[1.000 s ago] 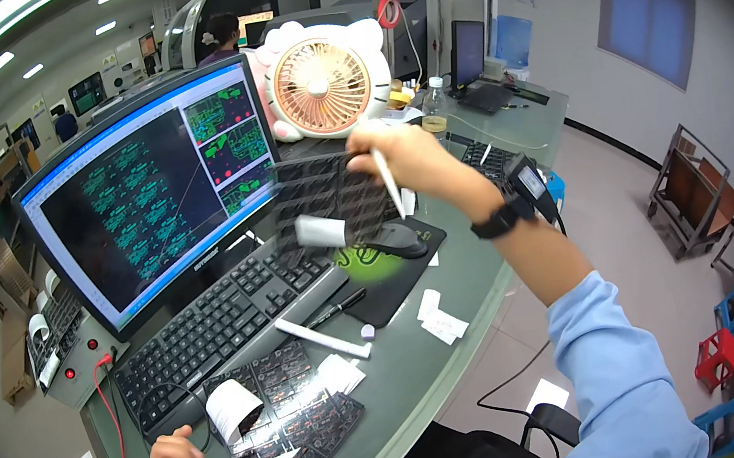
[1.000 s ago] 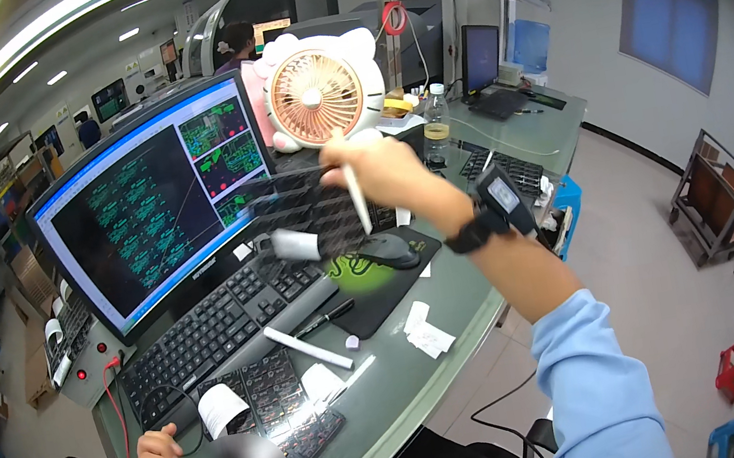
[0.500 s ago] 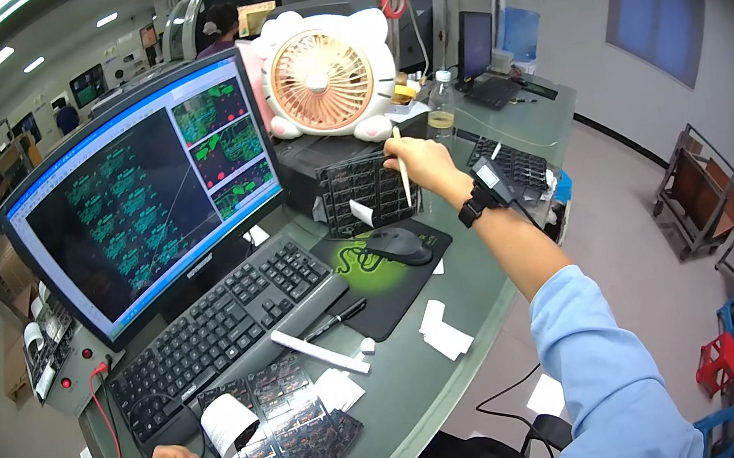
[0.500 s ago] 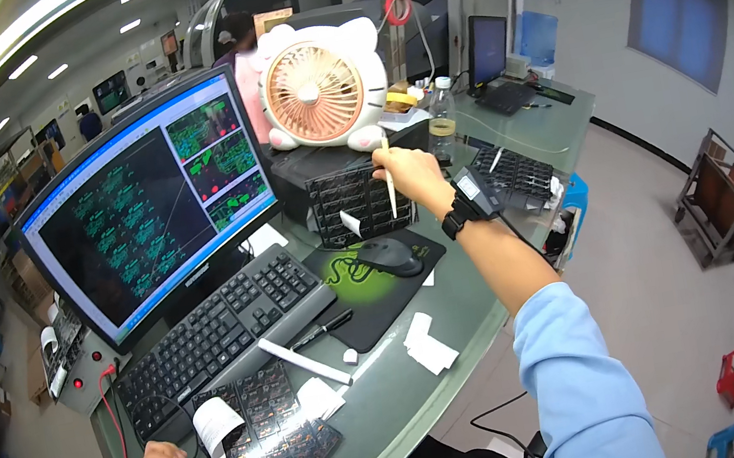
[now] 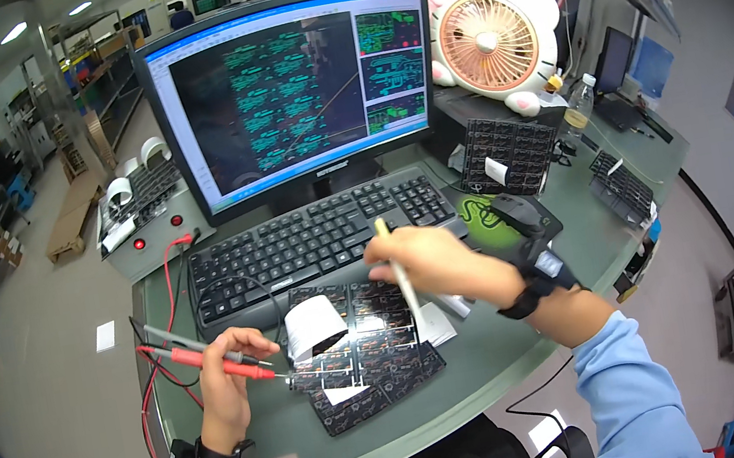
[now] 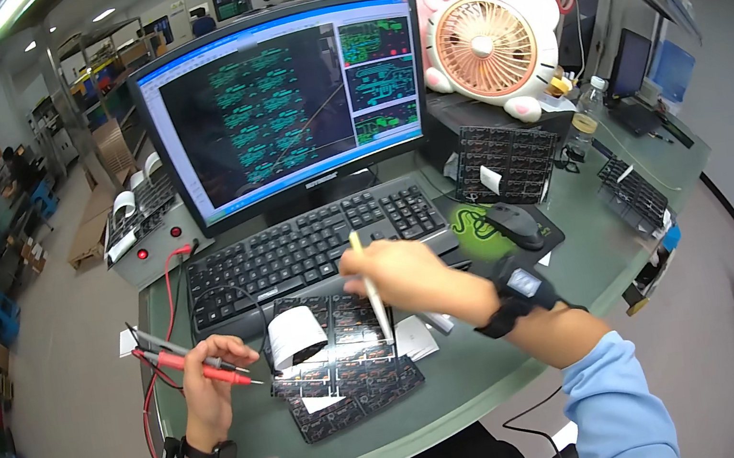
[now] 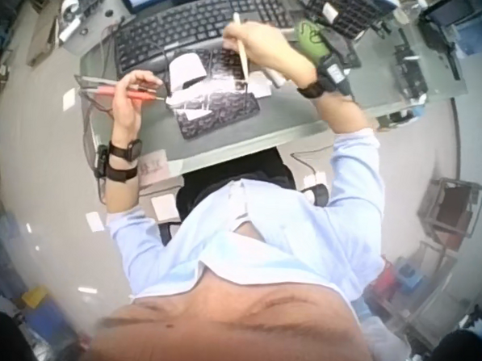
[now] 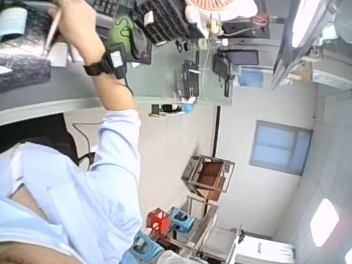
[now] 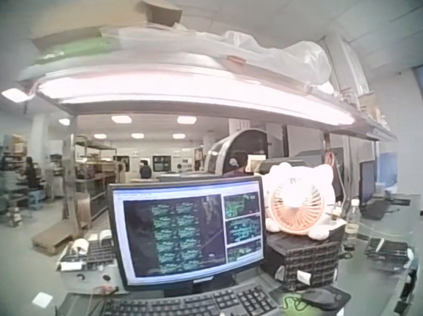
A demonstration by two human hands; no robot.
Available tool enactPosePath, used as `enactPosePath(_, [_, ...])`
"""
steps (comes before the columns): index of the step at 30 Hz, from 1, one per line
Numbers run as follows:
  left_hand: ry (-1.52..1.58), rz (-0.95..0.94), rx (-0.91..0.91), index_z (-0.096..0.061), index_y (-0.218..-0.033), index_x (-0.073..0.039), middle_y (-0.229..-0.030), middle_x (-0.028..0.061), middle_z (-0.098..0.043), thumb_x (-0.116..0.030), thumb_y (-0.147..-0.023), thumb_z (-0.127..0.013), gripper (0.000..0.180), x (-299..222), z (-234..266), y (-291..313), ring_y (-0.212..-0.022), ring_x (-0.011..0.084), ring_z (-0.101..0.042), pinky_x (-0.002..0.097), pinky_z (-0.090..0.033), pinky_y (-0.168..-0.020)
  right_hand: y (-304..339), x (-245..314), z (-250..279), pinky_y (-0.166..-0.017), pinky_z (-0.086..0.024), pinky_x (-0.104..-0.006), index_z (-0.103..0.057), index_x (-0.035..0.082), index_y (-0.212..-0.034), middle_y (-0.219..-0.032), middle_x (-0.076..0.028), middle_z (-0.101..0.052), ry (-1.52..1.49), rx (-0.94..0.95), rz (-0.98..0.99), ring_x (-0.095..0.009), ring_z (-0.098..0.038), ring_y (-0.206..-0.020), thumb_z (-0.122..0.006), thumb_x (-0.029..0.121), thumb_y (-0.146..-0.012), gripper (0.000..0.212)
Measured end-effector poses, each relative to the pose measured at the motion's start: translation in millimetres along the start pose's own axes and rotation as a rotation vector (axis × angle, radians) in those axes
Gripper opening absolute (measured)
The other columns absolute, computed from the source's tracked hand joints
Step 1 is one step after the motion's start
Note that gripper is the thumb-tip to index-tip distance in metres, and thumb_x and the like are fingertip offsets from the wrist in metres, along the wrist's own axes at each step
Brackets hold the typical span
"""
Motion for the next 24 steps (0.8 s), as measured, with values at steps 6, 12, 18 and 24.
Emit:
enactPosePath(6, [0.095, 0.019, 0.014, -0.061, -0.086, -0.001, -0.087, 0.0094, -0.063, -0.035, -0.098, -0.035, 0.045, 7.7, 5.3, -4.0, -0.083, 0.0210, -0.064, 0.0354, -0.050, -0.082, -1.8, 11.5, -51.8, -0.069, -0.048, -0.0417, -0.057, 0.010, -0.090, -0.088, -0.006, -0.068, 0.279, 0.096, 0.059, -0.028, -0.065, -0.084, -0.065, 0.031, -0.089, 0.023])
enactPosePath(12, [0.207, 0.172, 0.156, -0.061, -0.084, 0.001, -0.082, 0.0129, -0.063, -0.037, -0.097, -0.035, 0.048, 9.2, -5.6, 1.5, -0.081, 0.0241, -0.065, 0.0408, -0.055, -0.075, -2.7, -4.5, -51.2, -0.069, -0.048, -0.0448, -0.053, 0.007, -0.097, -0.089, -0.016, -0.065, -0.354, -0.060, -0.152, -0.038, -0.063, -0.085, -0.060, 0.021, -0.095, 0.016])
enactPosePath(18, [0.317, 0.252, 0.320, -0.061, -0.079, 0.003, -0.078, 0.0144, -0.062, -0.038, -0.096, -0.034, 0.052, 10.3, -6.9, 3.5, -0.075, 0.0275, -0.066, 0.0422, -0.057, -0.073, -8.2, -2.9, -36.9, -0.072, -0.048, -0.0394, -0.052, 0.003, -0.100, -0.087, -0.017, -0.062, -0.458, 0.090, -0.085, -0.034, -0.062, -0.080, -0.058, 0.015, -0.097, 0.014])
enactPosePath(24, [0.204, 0.279, 0.366, -0.061, -0.079, 0.003, -0.078, 0.0143, -0.062, -0.035, -0.098, -0.034, 0.050, 11.0, -11.8, 5.3, -0.084, 0.0307, -0.068, 0.0448, -0.055, -0.082, -0.2, 29.5, -37.0, -0.076, -0.047, -0.0432, -0.056, 0.009, -0.099, -0.093, -0.009, -0.067, 0.006, 0.097, 0.167, -0.030, -0.065, -0.088, -0.070, 0.024, -0.088, 0.023])
Point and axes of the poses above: each hand's wrist, its own y-axis away from the middle knuckle, its own z-axis out of the back of the hand, x = y × z, the point moved 7 cm from there along -y, towards the middle knuckle
